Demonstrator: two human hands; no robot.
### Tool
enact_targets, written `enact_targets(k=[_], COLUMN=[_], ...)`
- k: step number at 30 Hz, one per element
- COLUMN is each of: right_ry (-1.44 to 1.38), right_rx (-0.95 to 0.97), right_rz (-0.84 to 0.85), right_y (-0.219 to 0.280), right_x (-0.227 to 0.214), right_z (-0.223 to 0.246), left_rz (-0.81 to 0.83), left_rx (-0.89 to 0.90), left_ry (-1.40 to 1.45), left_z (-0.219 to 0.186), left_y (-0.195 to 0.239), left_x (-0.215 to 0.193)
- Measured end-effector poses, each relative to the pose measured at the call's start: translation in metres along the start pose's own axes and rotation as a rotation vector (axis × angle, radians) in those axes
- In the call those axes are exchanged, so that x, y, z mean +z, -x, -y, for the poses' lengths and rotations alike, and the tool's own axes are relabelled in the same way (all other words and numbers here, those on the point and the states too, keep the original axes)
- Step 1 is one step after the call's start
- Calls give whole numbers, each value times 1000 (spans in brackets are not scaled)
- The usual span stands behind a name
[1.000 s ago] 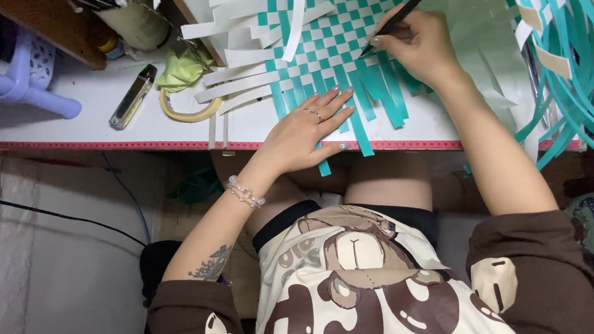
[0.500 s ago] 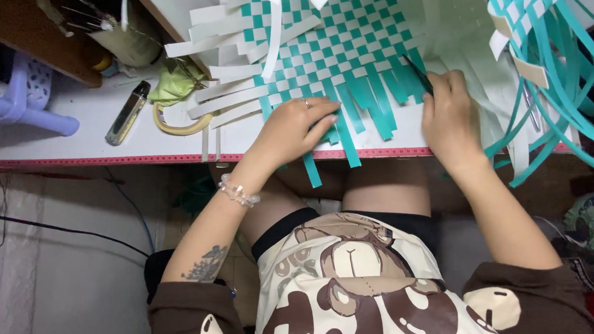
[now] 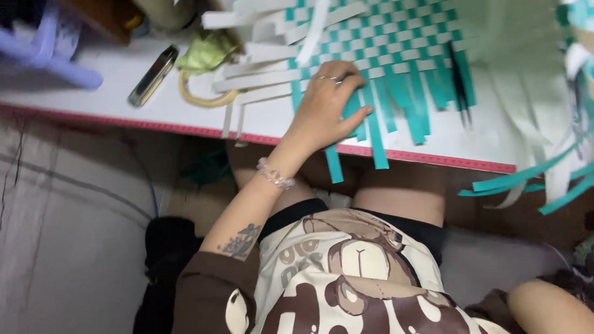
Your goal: Manually weaving a plastic bag from teal and white strips on a workbench.
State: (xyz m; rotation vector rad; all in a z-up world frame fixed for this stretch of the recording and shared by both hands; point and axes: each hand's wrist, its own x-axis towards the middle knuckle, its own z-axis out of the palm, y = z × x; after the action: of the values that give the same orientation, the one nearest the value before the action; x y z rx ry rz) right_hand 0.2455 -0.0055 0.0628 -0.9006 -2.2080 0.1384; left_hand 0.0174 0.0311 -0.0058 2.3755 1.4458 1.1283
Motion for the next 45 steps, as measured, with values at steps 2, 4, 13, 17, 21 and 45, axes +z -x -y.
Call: enact_targets(k=[2,4,13,17,21,45], right_ry=[-41,-62,-105,-93,-98,435], right_rx=[-22,-32,8,47,81,151], right_rz=[23,32,31,20,9,-4], right_y=[-5,-9,-16,-16,-14,28], right_x=[-2,-9,-32,-59,-77,9], right_z=[12,20,33,44,49,-82], left_rz=[7,13,143,198,241,423], left_rx=[19,6,43,41,48,211], left_ry=[-74,-97,-176,-214,-212,-61], left_z=[0,-4,-14,-14,-14,-29], left_y=[0,2,-3,-3,-5,-41], left_x=[7,4,-8,-7,-9,14])
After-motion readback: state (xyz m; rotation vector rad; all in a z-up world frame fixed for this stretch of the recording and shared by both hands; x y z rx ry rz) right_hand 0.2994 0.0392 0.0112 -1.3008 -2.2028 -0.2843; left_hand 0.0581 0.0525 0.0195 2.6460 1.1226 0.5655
